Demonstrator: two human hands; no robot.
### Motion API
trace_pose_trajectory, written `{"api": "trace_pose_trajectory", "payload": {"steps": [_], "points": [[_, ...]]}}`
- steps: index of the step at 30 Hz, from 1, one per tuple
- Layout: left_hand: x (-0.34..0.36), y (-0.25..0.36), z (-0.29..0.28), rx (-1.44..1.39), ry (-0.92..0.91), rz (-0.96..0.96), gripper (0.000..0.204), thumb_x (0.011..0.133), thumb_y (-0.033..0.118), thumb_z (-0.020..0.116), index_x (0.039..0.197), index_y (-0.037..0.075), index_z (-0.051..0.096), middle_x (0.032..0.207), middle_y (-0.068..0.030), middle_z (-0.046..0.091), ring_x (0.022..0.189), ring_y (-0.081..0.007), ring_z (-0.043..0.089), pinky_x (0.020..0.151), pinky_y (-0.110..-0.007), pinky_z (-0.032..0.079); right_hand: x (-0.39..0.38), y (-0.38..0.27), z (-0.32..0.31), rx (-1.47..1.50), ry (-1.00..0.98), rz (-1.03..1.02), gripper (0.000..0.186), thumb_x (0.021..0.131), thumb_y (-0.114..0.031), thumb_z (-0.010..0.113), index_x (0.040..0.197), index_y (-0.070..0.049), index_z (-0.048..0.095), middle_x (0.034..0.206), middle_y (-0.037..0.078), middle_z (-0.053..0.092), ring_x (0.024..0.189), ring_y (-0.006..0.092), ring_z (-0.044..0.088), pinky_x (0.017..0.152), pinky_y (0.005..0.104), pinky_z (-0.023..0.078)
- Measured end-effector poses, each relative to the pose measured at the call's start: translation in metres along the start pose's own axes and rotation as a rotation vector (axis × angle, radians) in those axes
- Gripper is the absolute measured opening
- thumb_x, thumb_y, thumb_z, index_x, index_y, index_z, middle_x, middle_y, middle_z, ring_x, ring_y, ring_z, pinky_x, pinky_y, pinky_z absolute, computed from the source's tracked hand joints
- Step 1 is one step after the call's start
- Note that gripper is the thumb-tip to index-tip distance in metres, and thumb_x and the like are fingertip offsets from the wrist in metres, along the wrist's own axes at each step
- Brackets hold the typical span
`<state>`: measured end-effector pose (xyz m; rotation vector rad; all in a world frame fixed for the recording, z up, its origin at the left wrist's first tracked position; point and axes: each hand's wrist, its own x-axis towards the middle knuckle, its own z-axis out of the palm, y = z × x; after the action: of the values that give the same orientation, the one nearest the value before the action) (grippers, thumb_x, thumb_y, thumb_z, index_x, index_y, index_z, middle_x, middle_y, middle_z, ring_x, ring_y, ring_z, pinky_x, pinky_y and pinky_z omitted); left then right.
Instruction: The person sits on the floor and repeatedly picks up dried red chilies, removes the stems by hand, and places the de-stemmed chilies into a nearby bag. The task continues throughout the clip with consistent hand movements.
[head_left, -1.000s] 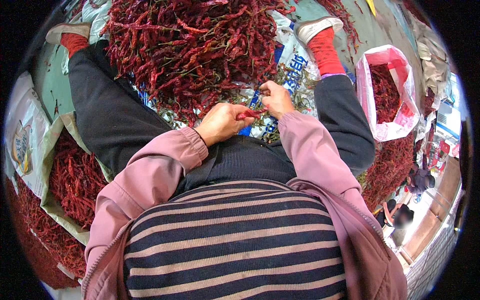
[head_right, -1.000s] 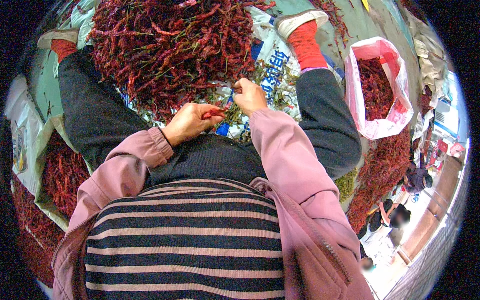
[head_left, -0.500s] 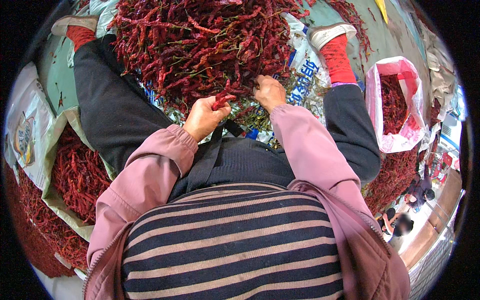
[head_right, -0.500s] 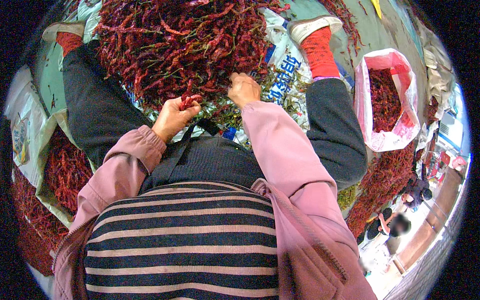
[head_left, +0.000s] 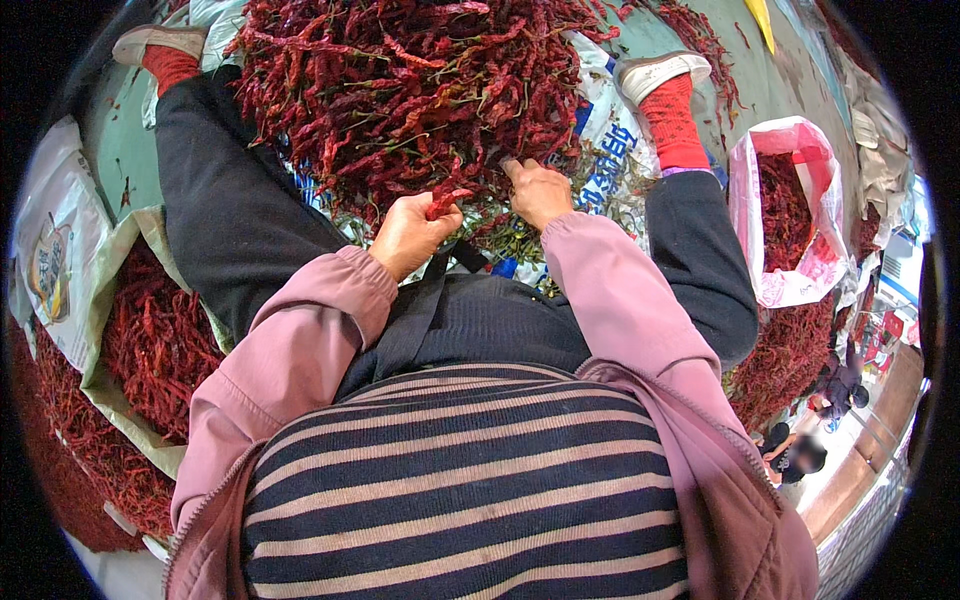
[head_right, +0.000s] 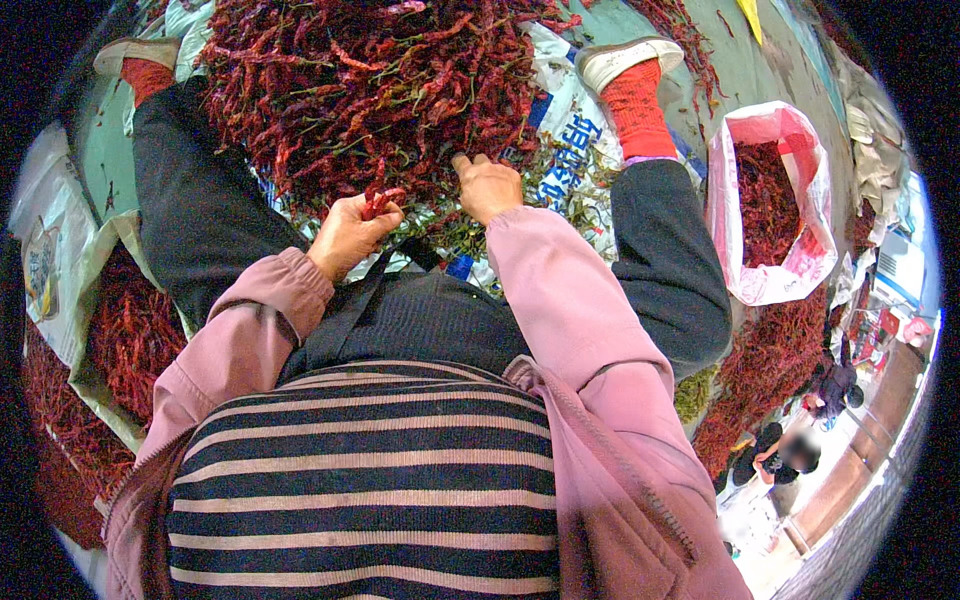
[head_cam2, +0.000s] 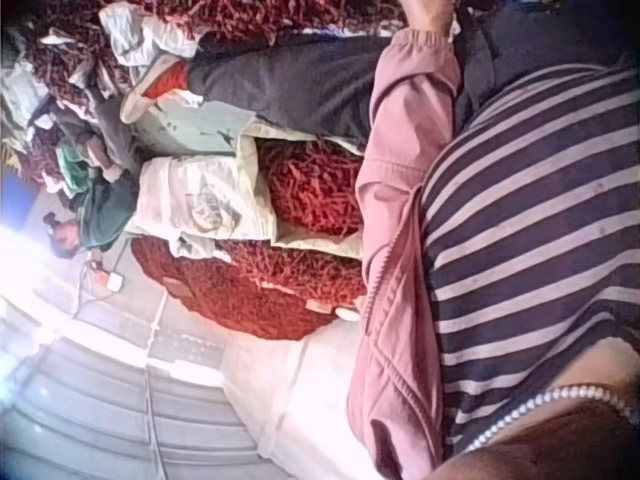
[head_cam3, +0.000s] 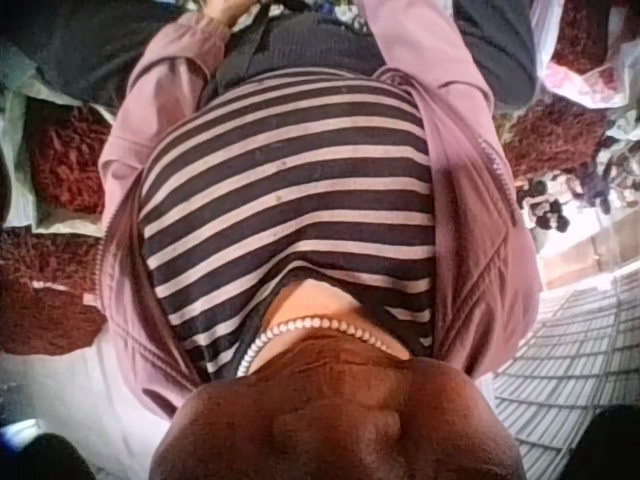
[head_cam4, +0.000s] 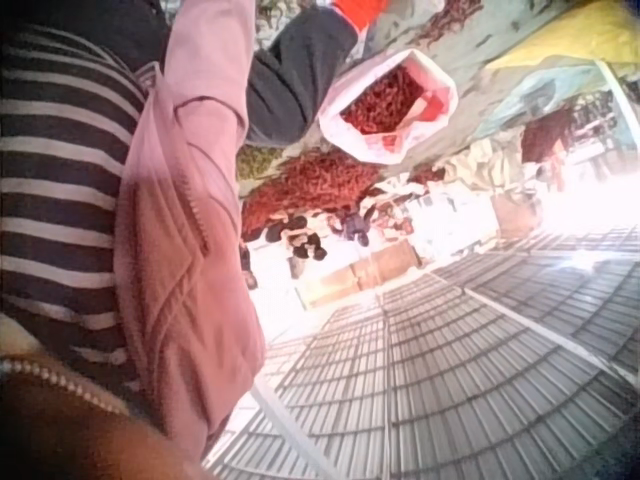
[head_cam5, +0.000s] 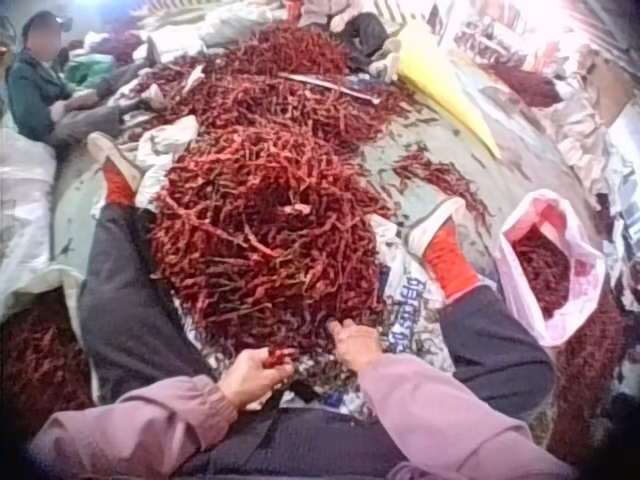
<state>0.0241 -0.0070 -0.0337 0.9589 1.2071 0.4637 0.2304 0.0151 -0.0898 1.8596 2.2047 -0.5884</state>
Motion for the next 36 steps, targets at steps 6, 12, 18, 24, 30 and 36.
{"api": "trace_pose_trajectory", "payload": {"steps": [6,12,18,24,30,36], "points": [[0.003,-0.005,-0.002,-0.016,-0.004,0.003,0.009,0.077,0.014,0.06,0.074,0.006,0.058,0.057,0.0042,0.047,0.049,-0.0038,0.042,0.043,-0.019,0.033,-0.011,0.022,-0.012,0.382,0.096,-0.025,0.031,0.066,-0.016,0.055,0.096,-0.007,0.055,0.089,0.014,0.057,0.086,0.0293,0.055,0.073,0.0369,0.044],[0.004,0.01,0.005,-0.185,-0.009,-0.096,0.008,0.077,0.012,0.06,0.076,0.004,0.058,0.061,0.0022,0.051,0.048,-0.0046,0.042,0.043,-0.018,0.034,-0.034,0.022,-0.04,1.713,-0.105,0.364,0.018,0.077,-0.001,0.055,0.092,-0.008,0.049,0.079,0.007,0.058,0.063,0.0136,0.057,0.055,0.0269,0.049],[0.003,0.015,0.013,-0.267,-0.065,-0.022,0.015,0.075,0.012,0.062,0.086,0.003,0.061,0.064,0.0021,0.054,0.047,-0.0034,0.041,0.042,-0.018,0.032,-0.049,-0.011,-0.051,2.109,-0.148,0.279,0.015,0.079,-0.001,0.049,0.093,-0.005,0.048,0.083,0.01,0.058,0.064,0.0166,0.058,0.056,0.0314,0.052],[-0.002,0.013,0.015,-0.189,-0.129,0.063,0.012,0.076,0.01,0.061,0.085,0.003,0.062,0.066,0.003,0.055,0.054,-0.0031,0.045,0.047,-0.018,0.035,-0.054,-0.032,-0.058,2.136,-0.185,0.212,0.016,0.077,0.0,0.052,0.092,-0.004,0.049,0.08,0.008,0.057,0.063,0.0175,0.057,0.057,0.0313,0.051],[0.001,0.006,0.015,-0.186,-0.18,0.011,0.008,0.077,0.007,0.059,0.083,0.002,0.062,0.069,0.0022,0.057,0.061,-0.0047,0.049,0.054,-0.019,0.039,-0.056,-0.032,-0.054,2.083,-0.246,0.327,0.014,0.077,-0.001,0.053,0.09,-0.004,0.047,0.079,0.01,0.057,0.061,0.0187,0.057,0.055,0.0308,0.05],[-0.008,0.033,0.017,-0.039,-0.302,0.259,0.004,0.078,0.004,0.058,0.079,0.001,0.06,0.069,0.0031,0.056,0.062,-0.0034,0.046,0.058,-0.018,0.038,-0.06,-0.029,-0.053,2.255,-0.249,0.429,0.019,0.074,0.003,0.054,0.09,-0.004,0.047,0.077,0.011,0.059,0.059,0.0184,0.057,0.051,0.0289,0.049]]}}
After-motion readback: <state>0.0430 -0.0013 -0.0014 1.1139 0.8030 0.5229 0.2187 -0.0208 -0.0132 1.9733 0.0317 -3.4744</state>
